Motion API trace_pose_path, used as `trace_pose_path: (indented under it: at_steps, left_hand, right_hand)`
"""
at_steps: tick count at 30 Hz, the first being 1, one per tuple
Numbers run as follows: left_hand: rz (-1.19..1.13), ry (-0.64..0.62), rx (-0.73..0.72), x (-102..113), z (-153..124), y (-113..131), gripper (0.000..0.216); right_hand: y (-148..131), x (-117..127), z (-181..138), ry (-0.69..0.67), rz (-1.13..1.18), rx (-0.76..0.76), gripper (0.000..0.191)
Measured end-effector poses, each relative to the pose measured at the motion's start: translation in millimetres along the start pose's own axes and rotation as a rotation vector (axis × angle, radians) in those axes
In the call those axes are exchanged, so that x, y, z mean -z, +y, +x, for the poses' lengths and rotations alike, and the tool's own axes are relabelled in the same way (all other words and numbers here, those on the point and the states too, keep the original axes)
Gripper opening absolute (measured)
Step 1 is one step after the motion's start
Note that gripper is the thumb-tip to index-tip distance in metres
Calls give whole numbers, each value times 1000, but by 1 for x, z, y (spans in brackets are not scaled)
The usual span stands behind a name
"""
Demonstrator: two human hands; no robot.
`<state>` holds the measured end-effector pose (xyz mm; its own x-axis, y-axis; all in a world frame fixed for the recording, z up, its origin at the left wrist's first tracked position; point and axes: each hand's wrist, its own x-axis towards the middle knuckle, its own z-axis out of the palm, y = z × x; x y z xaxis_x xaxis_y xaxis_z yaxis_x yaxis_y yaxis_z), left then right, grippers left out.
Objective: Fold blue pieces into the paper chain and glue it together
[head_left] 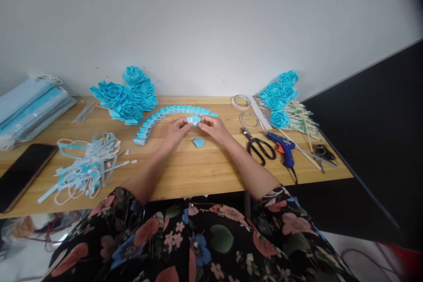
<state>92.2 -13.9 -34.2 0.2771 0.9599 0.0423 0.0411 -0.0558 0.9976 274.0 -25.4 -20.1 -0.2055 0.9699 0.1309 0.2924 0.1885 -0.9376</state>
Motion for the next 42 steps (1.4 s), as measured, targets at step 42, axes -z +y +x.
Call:
trace_pose_path:
  at_steps: [42]
  left_hand:
    - [310, 192, -207, -7, -4, -1, 19]
  right_hand:
    - [5, -6, -1, 109, -450, 276, 15]
